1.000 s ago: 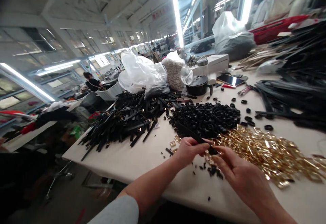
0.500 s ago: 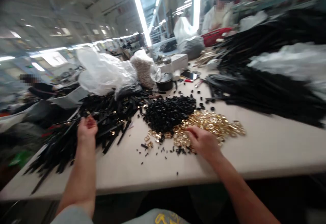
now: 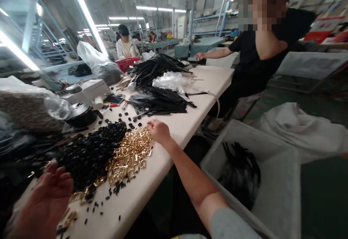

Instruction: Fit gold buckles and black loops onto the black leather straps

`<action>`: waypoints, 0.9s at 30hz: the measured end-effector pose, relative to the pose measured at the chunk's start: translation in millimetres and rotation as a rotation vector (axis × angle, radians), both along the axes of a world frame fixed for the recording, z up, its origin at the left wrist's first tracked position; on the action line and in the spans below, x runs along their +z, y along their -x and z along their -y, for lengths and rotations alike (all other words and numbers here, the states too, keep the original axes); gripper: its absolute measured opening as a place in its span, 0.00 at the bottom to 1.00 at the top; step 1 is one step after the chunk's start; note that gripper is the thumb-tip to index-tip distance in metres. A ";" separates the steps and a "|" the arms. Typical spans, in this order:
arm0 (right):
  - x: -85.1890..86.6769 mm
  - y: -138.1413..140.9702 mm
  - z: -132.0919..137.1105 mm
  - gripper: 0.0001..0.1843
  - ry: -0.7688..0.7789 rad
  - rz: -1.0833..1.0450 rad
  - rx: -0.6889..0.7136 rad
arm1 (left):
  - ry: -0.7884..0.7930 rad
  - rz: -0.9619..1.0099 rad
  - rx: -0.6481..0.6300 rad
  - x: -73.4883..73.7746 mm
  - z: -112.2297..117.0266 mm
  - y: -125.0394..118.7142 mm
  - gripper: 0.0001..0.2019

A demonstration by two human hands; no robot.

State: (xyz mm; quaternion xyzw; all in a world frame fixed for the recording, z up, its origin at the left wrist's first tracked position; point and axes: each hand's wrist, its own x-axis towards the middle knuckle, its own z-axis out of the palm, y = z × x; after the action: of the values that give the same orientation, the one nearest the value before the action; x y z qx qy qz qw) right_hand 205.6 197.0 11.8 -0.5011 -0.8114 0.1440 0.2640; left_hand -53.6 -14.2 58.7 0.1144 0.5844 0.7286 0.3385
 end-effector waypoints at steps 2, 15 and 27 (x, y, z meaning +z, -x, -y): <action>1.2 -16.7 -32.2 0.17 -0.010 0.060 -0.091 | -0.066 -0.040 -0.053 -14.9 -8.8 -18.9 0.15; -3.5 35.5 -120.4 0.18 -0.044 0.371 0.112 | 0.048 -0.139 -0.229 -55.3 -17.8 -49.0 0.24; 10.8 53.8 -117.2 0.15 -0.175 0.391 0.168 | 0.046 -0.165 -0.281 -56.3 -15.9 -54.3 0.24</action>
State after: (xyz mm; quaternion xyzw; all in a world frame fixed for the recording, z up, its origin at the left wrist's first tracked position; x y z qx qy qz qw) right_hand 151.7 314.2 22.6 -0.4254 -0.8955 -0.0052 0.1310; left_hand 0.7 1.8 2.3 0.2466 0.6051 0.6486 0.3903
